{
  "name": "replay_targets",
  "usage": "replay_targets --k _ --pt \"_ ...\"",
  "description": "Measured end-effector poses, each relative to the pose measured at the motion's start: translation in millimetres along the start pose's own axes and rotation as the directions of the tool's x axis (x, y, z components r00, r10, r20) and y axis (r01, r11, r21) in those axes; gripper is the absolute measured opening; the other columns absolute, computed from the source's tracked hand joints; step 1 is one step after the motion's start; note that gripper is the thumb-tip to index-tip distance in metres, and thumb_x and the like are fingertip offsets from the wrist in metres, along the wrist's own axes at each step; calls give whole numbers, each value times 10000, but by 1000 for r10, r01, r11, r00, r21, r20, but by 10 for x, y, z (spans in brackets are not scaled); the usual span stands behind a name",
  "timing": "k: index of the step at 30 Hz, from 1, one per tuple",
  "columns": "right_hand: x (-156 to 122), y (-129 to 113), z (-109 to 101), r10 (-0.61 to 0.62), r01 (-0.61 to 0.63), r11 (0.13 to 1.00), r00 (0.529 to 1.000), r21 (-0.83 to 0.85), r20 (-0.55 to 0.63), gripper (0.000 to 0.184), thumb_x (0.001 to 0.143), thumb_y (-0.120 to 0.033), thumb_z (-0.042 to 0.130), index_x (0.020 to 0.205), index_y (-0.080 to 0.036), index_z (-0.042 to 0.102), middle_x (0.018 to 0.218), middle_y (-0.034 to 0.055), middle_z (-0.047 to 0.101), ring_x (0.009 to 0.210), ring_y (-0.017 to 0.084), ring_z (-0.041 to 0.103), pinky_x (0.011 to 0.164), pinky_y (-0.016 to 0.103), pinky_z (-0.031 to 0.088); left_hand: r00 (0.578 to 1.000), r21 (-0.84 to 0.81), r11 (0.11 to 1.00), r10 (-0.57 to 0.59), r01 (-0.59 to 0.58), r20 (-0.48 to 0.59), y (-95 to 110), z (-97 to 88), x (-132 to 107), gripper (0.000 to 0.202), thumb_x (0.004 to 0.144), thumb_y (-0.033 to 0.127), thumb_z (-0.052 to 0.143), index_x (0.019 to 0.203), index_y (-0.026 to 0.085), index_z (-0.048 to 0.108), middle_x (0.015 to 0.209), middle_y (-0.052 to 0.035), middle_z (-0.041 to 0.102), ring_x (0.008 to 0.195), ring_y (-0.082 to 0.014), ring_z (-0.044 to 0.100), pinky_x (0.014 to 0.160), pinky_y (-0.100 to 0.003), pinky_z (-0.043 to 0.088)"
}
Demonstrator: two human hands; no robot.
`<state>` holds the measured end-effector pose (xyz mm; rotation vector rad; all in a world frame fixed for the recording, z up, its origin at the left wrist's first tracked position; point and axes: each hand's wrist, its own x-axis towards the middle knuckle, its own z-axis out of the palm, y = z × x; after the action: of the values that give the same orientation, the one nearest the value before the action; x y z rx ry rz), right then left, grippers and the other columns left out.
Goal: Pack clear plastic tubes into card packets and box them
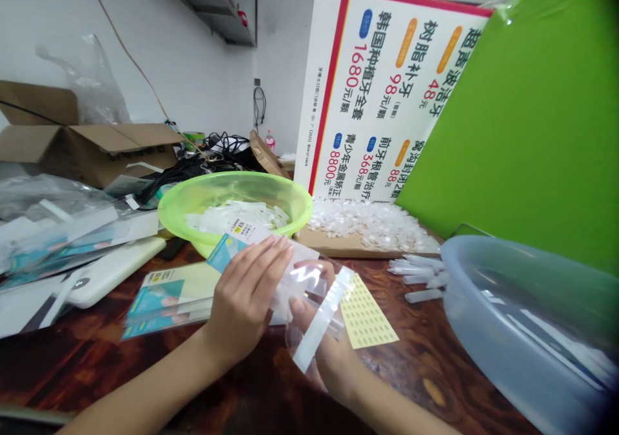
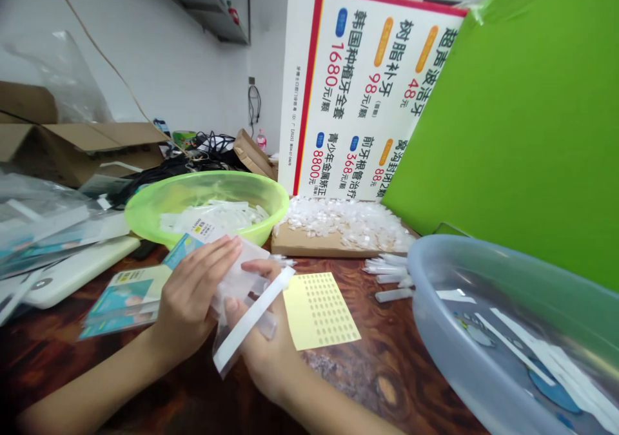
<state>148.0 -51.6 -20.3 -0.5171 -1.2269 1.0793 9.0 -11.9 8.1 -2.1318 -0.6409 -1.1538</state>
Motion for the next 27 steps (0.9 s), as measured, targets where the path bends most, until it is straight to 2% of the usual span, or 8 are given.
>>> replay_targets --k 3,7,9,11,13,15,18,27 --pt "30 -91 -1 -46 60 995 987 -86 156 490 841 -310 661 1242 -263 384 1143 69 572 944 192 624 818 339 553 1000 6 1000 -11 11 0 -63 -43 -13 445 886 17 381 1302 35 538 1262 -222 647 1279 -304 544 1040 -473 459" --pt "65 -154 7 -344 327 901 939 -284 -13 483 851 -182 591 1271 -280 372 1056 43 515 872 158 579 705 278 550 998 13 998 -65 65 -19 -162 -88 -27 460 865 10 380 1292 57 545 1253 -216 652 1271 -309 552 1039 -488 460" --pt "60 -155 -21 -583 509 743 812 -435 -45 422 830 -110 583 1205 -250 448 989 35 487 853 160 543 688 280 531 995 15 996 -89 90 -34 -184 -102 -27 489 849 0 374 1305 74 537 1256 -207 651 1275 -303 549 1042 -491 461" --pt "42 -159 -66 -741 633 520 668 -573 66 359 808 -23 571 1113 -204 520 1002 53 518 899 171 556 744 312 533 994 3 995 -104 104 -45 -190 -113 -24 513 841 -3 369 1321 88 525 1264 -199 647 1285 -294 541 1047 -491 460" --pt "21 -167 -106 -805 683 288 552 -671 217 319 798 37 548 1048 -159 573 1055 83 564 969 187 590 806 335 544 993 -13 994 -105 104 -59 -184 -121 -21 530 835 -2 371 1336 99 511 1269 -191 644 1296 -283 532 1053 -489 457" --pt "9 -169 -125 -799 697 120 491 -707 348 286 804 29 537 1036 -121 611 1115 112 581 1053 219 598 857 354 551 993 -17 996 -92 91 -75 -170 -129 -22 540 830 0 374 1345 104 500 1272 -184 644 1306 -270 523 1069 -484 440" --pt "11 -146 -112 -714 706 84 535 -703 452 311 813 -19 529 1101 -82 629 1237 157 558 1174 271 562 948 391 524 993 4 997 -74 74 -91 -148 -137 -35 521 833 20 383 1334 96 504 1262 -179 653 1307 -257 521 1113 -486 379" --pt "25 -84 -74 -459 662 384 742 -643 489 589 773 -53 494 1350 -172 478 1389 145 551 1290 262 518 1047 429 447 996 117 991 -55 63 -72 -146 -135 -61 385 917 76 397 1271 72 548 1285 -205 646 1351 -313 471 1104 -530 363"
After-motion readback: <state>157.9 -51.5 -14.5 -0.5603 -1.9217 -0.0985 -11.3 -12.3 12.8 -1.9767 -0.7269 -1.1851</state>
